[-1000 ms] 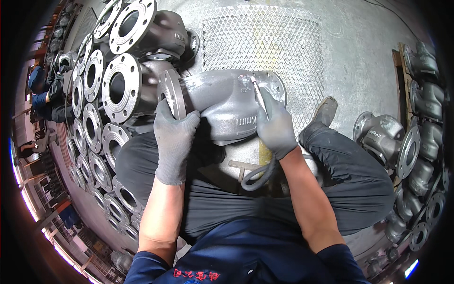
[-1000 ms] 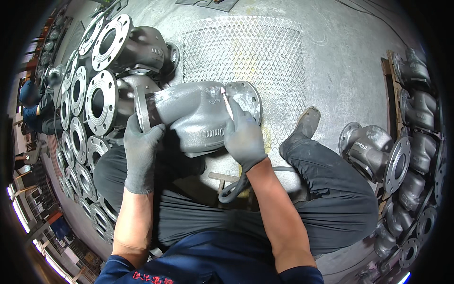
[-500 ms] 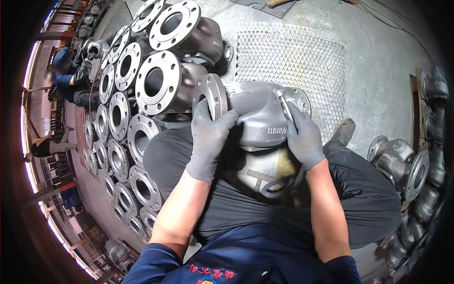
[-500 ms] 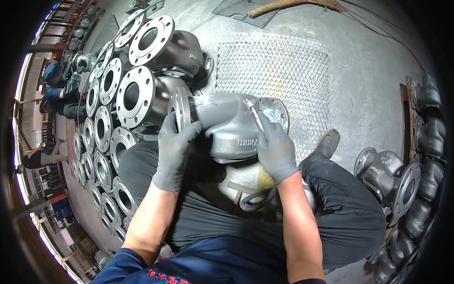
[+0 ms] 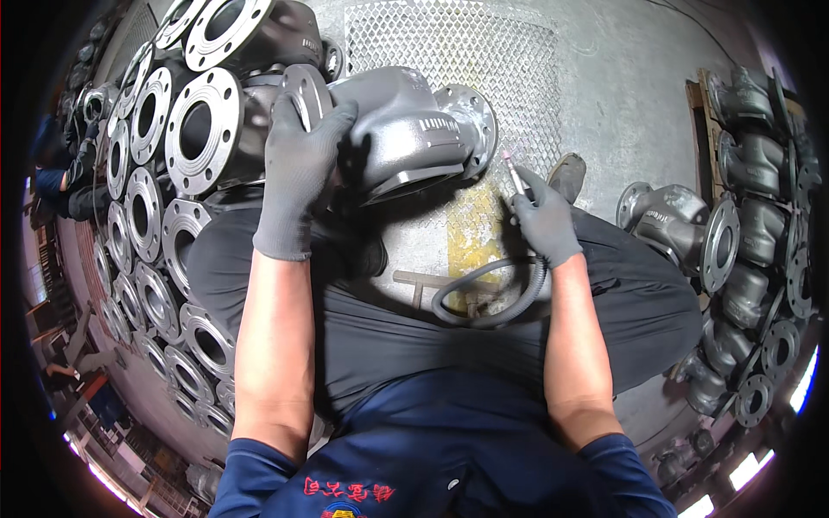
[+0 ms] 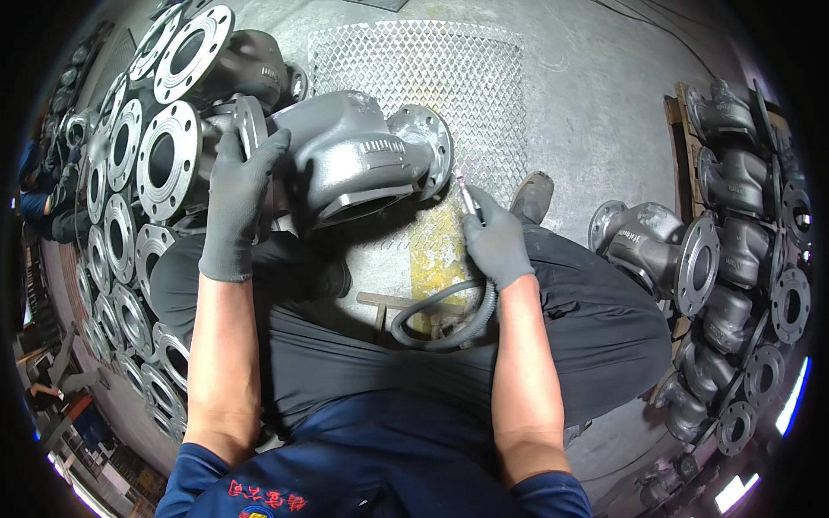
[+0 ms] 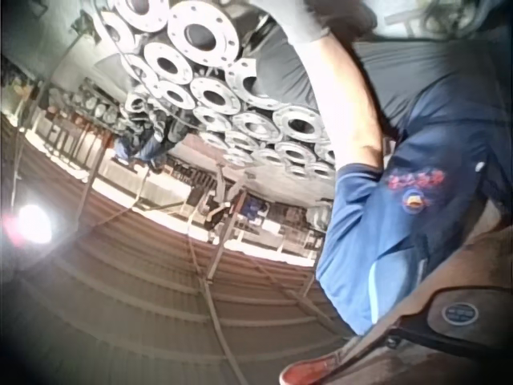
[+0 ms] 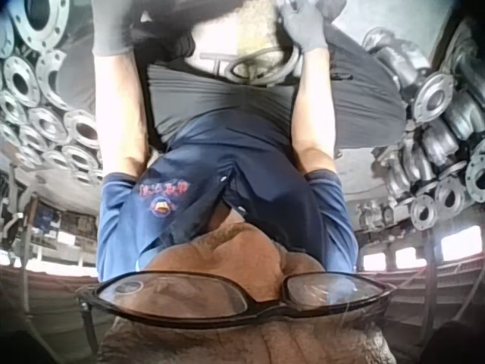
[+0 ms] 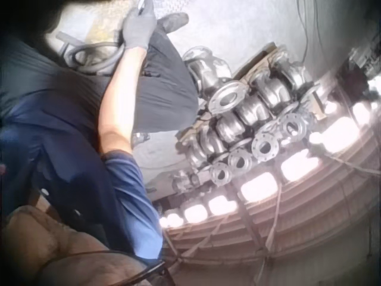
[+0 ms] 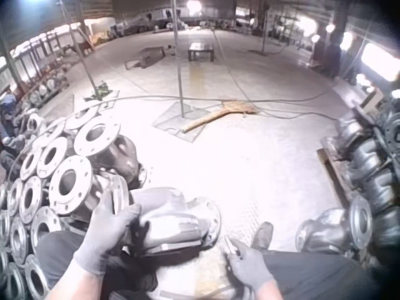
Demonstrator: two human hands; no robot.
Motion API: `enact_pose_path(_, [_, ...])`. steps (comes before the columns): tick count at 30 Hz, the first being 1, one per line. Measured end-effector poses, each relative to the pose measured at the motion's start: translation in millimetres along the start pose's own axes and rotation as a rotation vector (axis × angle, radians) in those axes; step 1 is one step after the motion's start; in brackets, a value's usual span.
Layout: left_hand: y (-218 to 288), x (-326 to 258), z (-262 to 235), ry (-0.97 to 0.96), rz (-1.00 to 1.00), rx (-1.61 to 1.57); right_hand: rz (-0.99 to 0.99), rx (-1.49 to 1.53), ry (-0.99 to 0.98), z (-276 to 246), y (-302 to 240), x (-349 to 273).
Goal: Grinding and polishing a metal valve housing with a rotary tool.
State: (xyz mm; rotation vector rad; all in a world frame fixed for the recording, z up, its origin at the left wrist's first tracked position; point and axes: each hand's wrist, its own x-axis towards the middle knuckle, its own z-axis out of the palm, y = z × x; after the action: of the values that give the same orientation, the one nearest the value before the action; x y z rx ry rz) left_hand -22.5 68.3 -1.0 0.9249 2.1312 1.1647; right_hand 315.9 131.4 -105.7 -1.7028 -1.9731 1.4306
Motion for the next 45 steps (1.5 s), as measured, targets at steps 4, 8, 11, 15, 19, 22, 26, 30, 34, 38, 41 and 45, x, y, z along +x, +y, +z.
enact_pose_path(4, [-7.8,-2.8,6.1,0.153,0.107,0.015,0.005,-0.017,-0.115,10.3,5.4,15.6])
enact_pose_path(8, [1.7,-1.6,12.2,0.107,0.038,0.009,0.010,-0.098,-0.175,12.1,7.3,40.7])
enact_pose_path(11, [0.5,-0.7,12.3,0.128,0.033,0.009,0.020,-0.170,-0.213,17.6,-0.3,46.0])
enact_pose_path(15, [7.2,-2.3,13.9,0.113,-0.012,-0.012,-0.091,-0.261,-0.217,21.9,-4.9,45.0])
enact_pose_path(19, [9.7,-3.0,16.1,0.129,0.012,0.020,-0.017,-0.282,-0.197,24.0,-4.5,45.8])
enact_pose_path(22, [8.2,-2.4,13.3,0.139,0.025,0.042,-0.032,-0.296,-0.212,21.3,-11.0,48.3])
enact_pose_path(26, [11.6,-3.0,13.2,0.123,-0.018,0.020,-0.057,-0.253,-0.168,24.3,-3.9,49.2])
enact_pose_path(30, [4.6,6.4,13.4,0.124,0.010,0.056,-0.104,-0.289,-0.198,23.5,-2.1,46.5])
enact_pose_path(34, [26.7,28.4,13.7,0.162,-0.062,0.133,-0.036,-0.201,0.013,16.8,-11.0,36.2])
enact_pose_path(38, [31.2,77.2,16.7,0.110,-0.189,0.070,-0.028,-0.126,0.130,6.4,-7.5,37.0])
enact_pose_path(41, [30.2,98.8,7.4,-0.124,-0.289,-0.199,-0.026,-0.108,0.182,0.9,-1.1,37.3])
enact_pose_path(45, [49.2,84.5,23.6,-0.048,-0.187,-0.062,0.019,-0.091,0.187,-8.7,-2.7,35.9])
